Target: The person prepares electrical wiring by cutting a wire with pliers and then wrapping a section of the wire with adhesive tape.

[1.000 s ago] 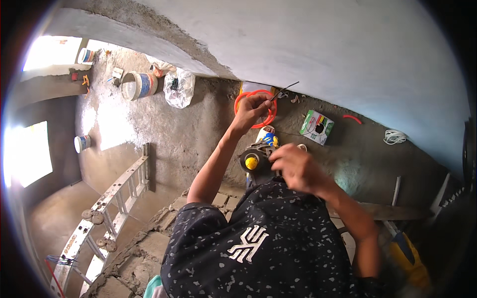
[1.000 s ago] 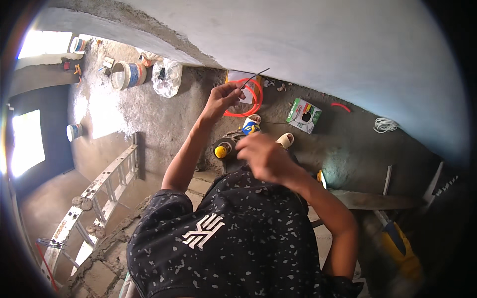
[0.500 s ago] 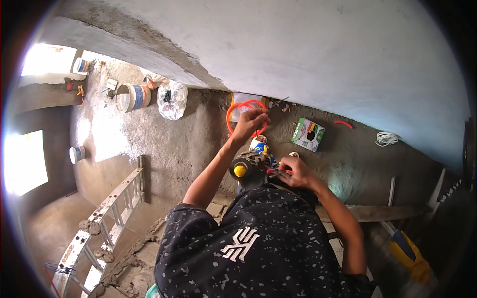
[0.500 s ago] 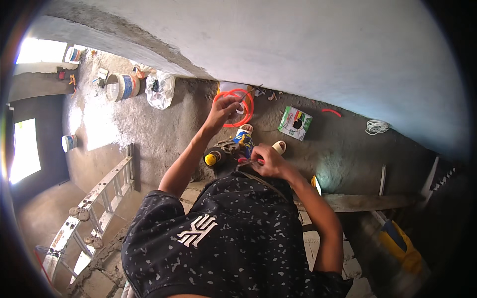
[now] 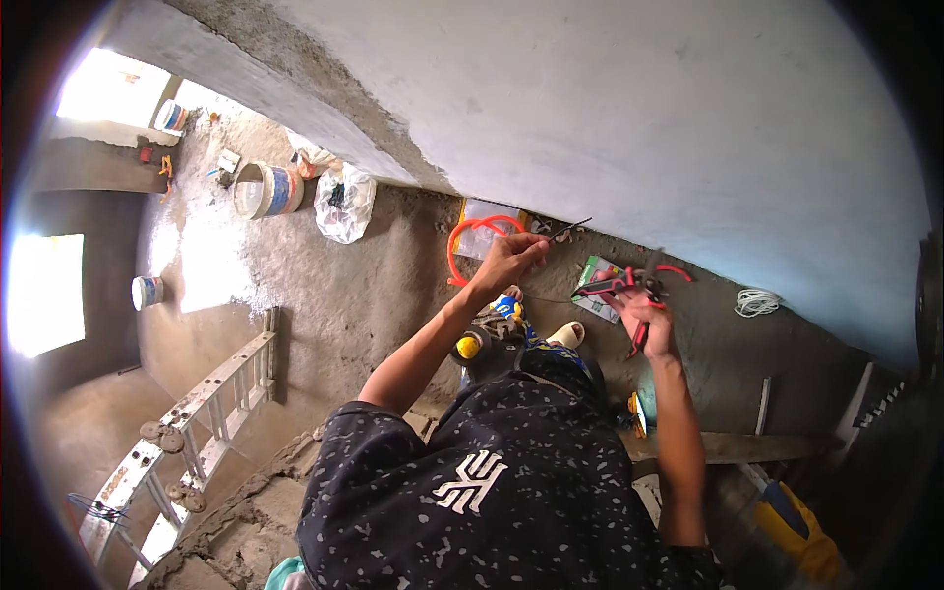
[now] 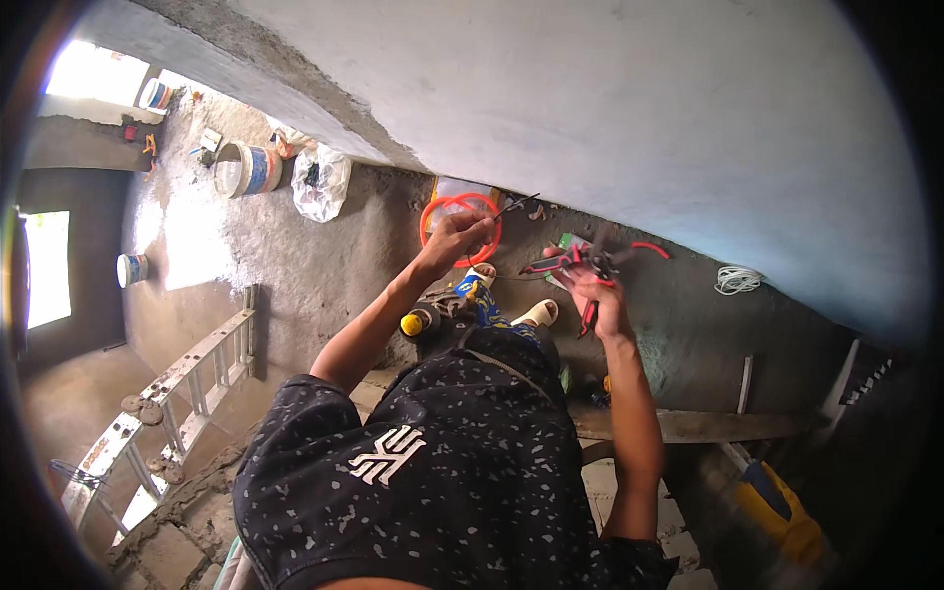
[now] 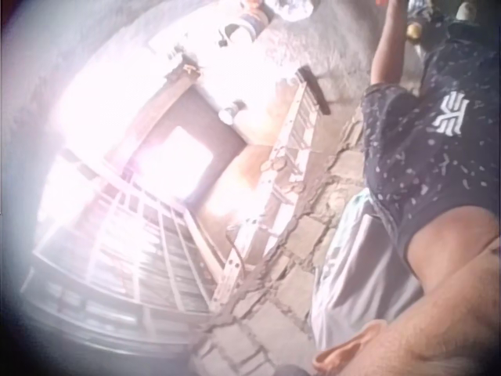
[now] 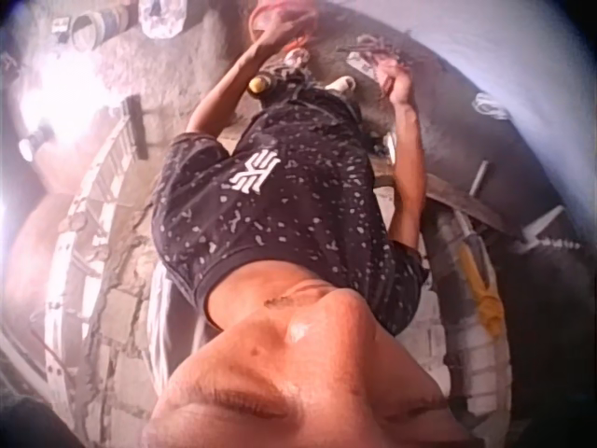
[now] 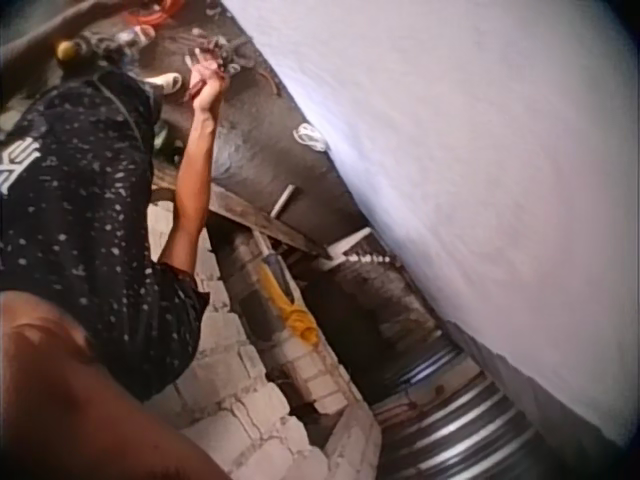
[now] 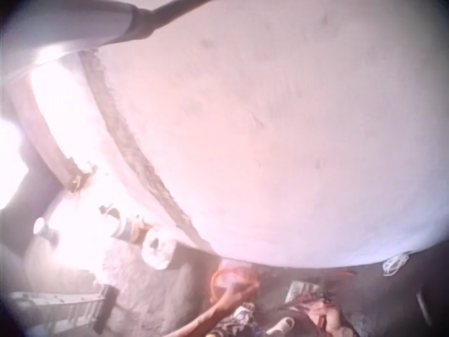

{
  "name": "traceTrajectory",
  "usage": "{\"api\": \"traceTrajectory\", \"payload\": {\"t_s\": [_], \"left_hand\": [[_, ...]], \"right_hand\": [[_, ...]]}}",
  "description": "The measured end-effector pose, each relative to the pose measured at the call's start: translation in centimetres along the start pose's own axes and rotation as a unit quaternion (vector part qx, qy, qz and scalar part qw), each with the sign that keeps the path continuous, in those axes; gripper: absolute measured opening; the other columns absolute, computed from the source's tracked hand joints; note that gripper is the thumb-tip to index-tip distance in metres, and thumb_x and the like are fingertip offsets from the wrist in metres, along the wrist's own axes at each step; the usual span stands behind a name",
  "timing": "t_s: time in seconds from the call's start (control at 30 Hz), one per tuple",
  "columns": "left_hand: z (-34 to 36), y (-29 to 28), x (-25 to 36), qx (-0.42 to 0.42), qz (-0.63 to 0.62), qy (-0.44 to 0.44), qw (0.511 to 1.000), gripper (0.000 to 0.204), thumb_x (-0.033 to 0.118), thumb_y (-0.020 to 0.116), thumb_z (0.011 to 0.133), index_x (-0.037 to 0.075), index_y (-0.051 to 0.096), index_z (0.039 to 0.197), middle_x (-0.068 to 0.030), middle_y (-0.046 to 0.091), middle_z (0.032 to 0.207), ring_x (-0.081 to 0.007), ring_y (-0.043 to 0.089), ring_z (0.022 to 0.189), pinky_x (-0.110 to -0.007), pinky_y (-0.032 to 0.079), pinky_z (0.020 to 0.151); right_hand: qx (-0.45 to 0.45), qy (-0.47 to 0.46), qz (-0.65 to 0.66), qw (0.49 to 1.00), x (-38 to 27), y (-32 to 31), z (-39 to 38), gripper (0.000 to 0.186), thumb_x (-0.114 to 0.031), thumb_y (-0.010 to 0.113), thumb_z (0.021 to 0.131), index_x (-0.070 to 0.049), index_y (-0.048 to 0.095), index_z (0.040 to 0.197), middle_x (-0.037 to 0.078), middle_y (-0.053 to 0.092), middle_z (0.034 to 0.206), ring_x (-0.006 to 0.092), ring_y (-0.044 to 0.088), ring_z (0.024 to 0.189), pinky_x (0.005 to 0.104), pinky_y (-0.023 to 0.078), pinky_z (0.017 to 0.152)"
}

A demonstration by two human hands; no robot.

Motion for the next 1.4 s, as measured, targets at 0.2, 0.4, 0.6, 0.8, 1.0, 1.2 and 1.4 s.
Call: {"api": "traceTrajectory", "payload": {"t_s": [0.2, 0.4, 0.6, 0.8, 1.0, 1.2, 1.4], "left_hand": [[0.0, 0.9, 1.6, -0.001, 0.051, 0.015, 0.999, 0.025, 0.028, 0.060, 0.095, 0.004, 0.068, 0.098, 0.0052, 0.058, 0.073, -0.0021, 0.046, 0.061, -0.021, 0.037, 0.053], [0.3, 1.0, 1.1, 0.002, 0.085, 0.033, 0.996, 0.030, 0.027, 0.061, 0.094, 0.001, 0.068, 0.107, 0.0017, 0.062, 0.076, -0.0034, 0.050, 0.065, -0.022, 0.039, 0.056], [0.3, 0.8, 0.6, -0.006, 0.102, 0.052, 0.993, 0.031, 0.027, 0.062, 0.093, 0.001, 0.067, 0.109, 0.0008, 0.063, 0.077, -0.0039, 0.052, 0.066, -0.022, 0.041, 0.058], [-0.1, 0.3, 0.6, -0.010, 0.115, 0.038, 0.993, 0.031, 0.028, 0.063, 0.093, 0.002, 0.068, 0.109, 0.0002, 0.065, 0.078, -0.0054, 0.055, 0.068, -0.023, 0.043, 0.060], [0.9, -0.4, -0.2, 0.008, 0.152, 0.049, 0.987, 0.031, 0.028, 0.063, 0.092, 0.000, 0.069, 0.103, -0.0020, 0.066, 0.077, -0.0081, 0.059, 0.072, -0.026, 0.047, 0.064], [1.6, -5.3, -0.7, 0.102, 0.158, 0.073, 0.979, 0.032, 0.030, 0.063, 0.091, 0.001, 0.070, 0.102, 0.0008, 0.066, 0.076, -0.0064, 0.056, 0.068, -0.026, 0.045, 0.062], [0.9, -8.5, -1.6, 0.112, 0.111, 0.045, 0.986, 0.030, 0.028, 0.062, 0.093, 0.003, 0.070, 0.108, 0.0012, 0.063, 0.075, -0.0030, 0.046, 0.061, -0.021, 0.039, 0.053]], "right_hand": [[0.085, 0.129, -0.259, 0.954, 7.0, -5.6, 2.6, 0.027, -0.007, 0.053, 0.080, -0.004, 0.055, 0.107, 0.005, 0.062, 0.090, 0.0138, 0.058, 0.083, 0.0292, 0.046, 0.077], [0.096, 0.174, -0.311, 0.929, 8.7, -4.0, 5.8, 0.018, -0.006, 0.050, 0.079, -0.003, 0.053, 0.096, 0.003, 0.058, 0.080, 0.0124, 0.056, 0.074, 0.0266, 0.045, 0.070], [0.077, 0.143, -0.348, 0.923, 8.4, -4.1, 8.0, 0.017, -0.009, 0.051, 0.081, -0.004, 0.053, 0.097, 0.002, 0.057, 0.079, 0.0121, 0.053, 0.072, 0.0265, 0.044, 0.069], [0.071, 0.138, -0.371, 0.916, 8.6, -4.1, 8.7, 0.016, -0.013, 0.051, 0.081, -0.005, 0.054, 0.095, -0.001, 0.055, 0.070, 0.0113, 0.049, 0.064, 0.0286, 0.041, 0.061], [0.158, 0.102, -0.574, 0.797, 10.5, -6.8, 9.8, 0.016, -0.018, 0.052, 0.085, -0.004, 0.056, 0.081, 0.001, 0.050, 0.058, 0.0121, 0.044, 0.052, 0.0303, 0.039, 0.054], [0.077, 0.071, -0.520, 0.848, 9.8, -4.9, 6.5, 0.018, -0.020, 0.059, 0.089, -0.002, 0.062, 0.087, 0.006, 0.062, 0.080, 0.0132, 0.053, 0.065, 0.0279, 0.041, 0.060], [-0.114, 0.001, -0.471, 0.875, 5.1, 7.4, 1.0, 0.020, -0.011, 0.066, 0.086, -0.002, 0.067, 0.105, 0.010, 0.068, 0.099, 0.0201, 0.066, 0.089, 0.0289, 0.050, 0.078]]}}
Point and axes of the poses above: each hand's wrist, its own z-axis towards the middle knuckle, its own y-axis out of the palm, x = y × z, the point moved 5 cm from there along z, towards the middle knuckle
